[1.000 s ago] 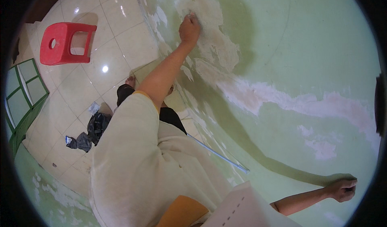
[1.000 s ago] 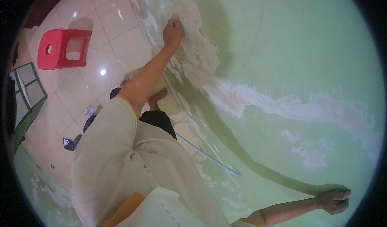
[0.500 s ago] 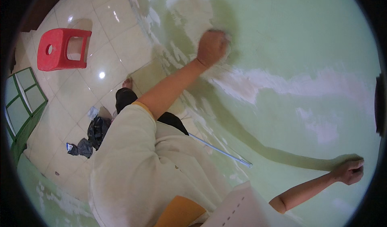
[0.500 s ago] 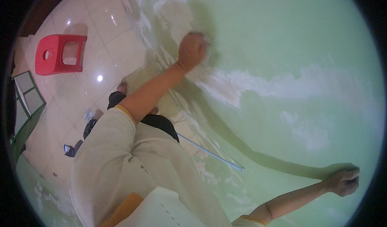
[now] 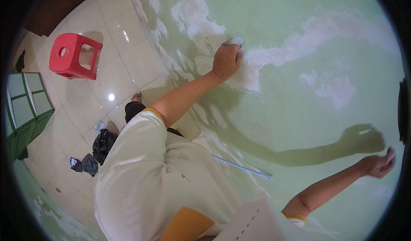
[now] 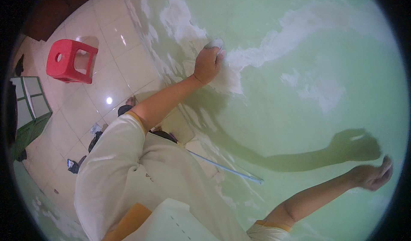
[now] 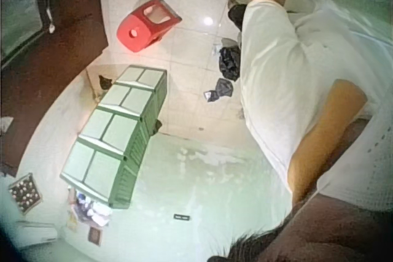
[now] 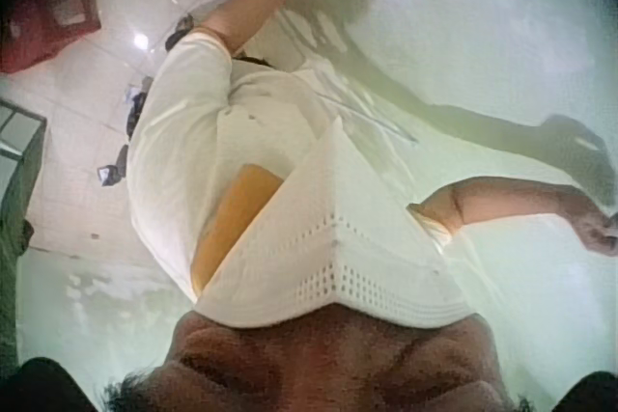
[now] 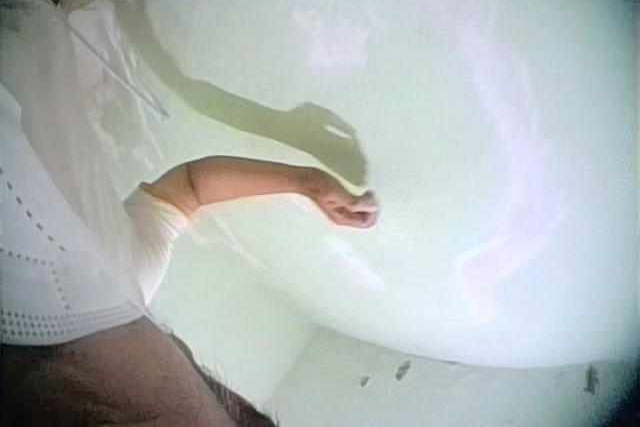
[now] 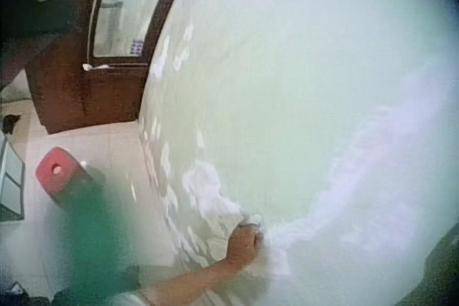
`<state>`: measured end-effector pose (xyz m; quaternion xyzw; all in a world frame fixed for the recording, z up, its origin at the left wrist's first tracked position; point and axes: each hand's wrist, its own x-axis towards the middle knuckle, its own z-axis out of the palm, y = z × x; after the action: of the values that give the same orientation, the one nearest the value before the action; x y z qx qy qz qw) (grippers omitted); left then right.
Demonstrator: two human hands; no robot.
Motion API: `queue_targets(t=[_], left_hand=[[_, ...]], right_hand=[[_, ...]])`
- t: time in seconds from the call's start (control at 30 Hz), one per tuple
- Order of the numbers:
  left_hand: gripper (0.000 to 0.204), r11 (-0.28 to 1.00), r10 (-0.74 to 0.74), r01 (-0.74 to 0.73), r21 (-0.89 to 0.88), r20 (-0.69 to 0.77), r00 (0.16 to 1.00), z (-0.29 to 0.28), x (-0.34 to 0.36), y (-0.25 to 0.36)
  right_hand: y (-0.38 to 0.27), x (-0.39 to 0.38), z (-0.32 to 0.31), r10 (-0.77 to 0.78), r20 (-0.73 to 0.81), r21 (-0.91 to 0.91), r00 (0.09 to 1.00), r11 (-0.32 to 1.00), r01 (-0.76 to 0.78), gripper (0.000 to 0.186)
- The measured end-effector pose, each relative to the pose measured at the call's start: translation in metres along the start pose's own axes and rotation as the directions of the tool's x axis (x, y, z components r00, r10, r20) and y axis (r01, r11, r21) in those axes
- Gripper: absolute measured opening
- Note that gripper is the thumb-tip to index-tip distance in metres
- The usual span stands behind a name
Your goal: The person applies patching compound to a wall using a putty knife and smooths it over damaged areas.
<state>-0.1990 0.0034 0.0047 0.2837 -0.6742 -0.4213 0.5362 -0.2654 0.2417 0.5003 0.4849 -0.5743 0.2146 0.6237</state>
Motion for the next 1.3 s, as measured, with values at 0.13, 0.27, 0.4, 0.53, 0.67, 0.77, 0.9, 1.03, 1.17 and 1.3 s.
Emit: queue_targets(t=[0.13, 0.27, 0.4, 0.53, 0.67, 0.77, 0.9, 1.03, 1.17, 1.3], left_hand=[[0.019, 0.995, -0.054, 0.068, 0.076, -0.178, 0.983, 0.011, 0.009, -0.038], [0.022, 0.901, -0.370, 0.420, 0.112, -0.309, 0.876, 0.003, 0.057, -0.088], [0.020, 0.962, -0.229, 0.254, 0.100, -0.213, 0.950, 0.006, 0.042, -0.077], [0.019, 0.996, 0.082, -0.088, -0.030, -0.148, 0.986, 0.011, -0.003, 0.001], [0.018, 0.999, -0.040, 0.039, -0.010, -0.113, 0.993, 0.013, -0.003, -0.041], [0.017, 0.894, -0.441, 0.446, 0.037, -0.103, 0.892, 0.008, 0.021, -0.084], [0.015, 0.903, -0.417, 0.427, 0.054, -0.132, 0.899, 0.008, 0.023, -0.073], [0.017, 0.997, 0.011, -0.011, -0.071, -0.008, 1.000, 0.008, -0.015, -0.019], [0.020, 0.985, -0.168, 0.170, 0.010, -0.112, 0.979, 0.016, -0.012, -0.055], [0.023, 0.813, -0.579, 0.583, 0.008, -0.102, 0.809, 0.007, 0.010, -0.096]], right_hand=[[-0.003, -0.062, -0.067, -0.196, -0.040, -0.153, 0.980, 0.970, 0.188, 0.025], [0.015, -0.111, -0.097, -0.011, 0.012, -0.350, 1.000, 0.937, 0.015, 0.028], [0.029, -0.125, -0.098, 0.145, 0.002, -0.400, 0.989, 0.907, -0.132, 0.027], [0.038, -0.134, -0.096, -0.062, 0.065, -0.541, 0.996, 0.836, 0.088, 0.026], [0.040, -0.131, -0.097, -0.078, 0.076, -0.516, 0.994, 0.850, 0.106, 0.028], [0.039, -0.131, -0.090, -0.110, 0.074, -0.539, 0.991, 0.832, 0.133, 0.029], [0.040, -0.131, -0.089, -0.106, 0.080, -0.580, 0.991, 0.804, 0.133, 0.030], [0.052, -0.134, -0.101, -0.107, 0.081, -0.575, 0.991, 0.807, 0.134, 0.031], [0.059, -0.137, -0.101, -0.089, 0.031, -0.536, 0.996, 0.839, 0.092, 0.032], [0.050, -0.136, -0.091, -0.076, 0.069, -0.560, 0.995, 0.822, 0.102, 0.029]])
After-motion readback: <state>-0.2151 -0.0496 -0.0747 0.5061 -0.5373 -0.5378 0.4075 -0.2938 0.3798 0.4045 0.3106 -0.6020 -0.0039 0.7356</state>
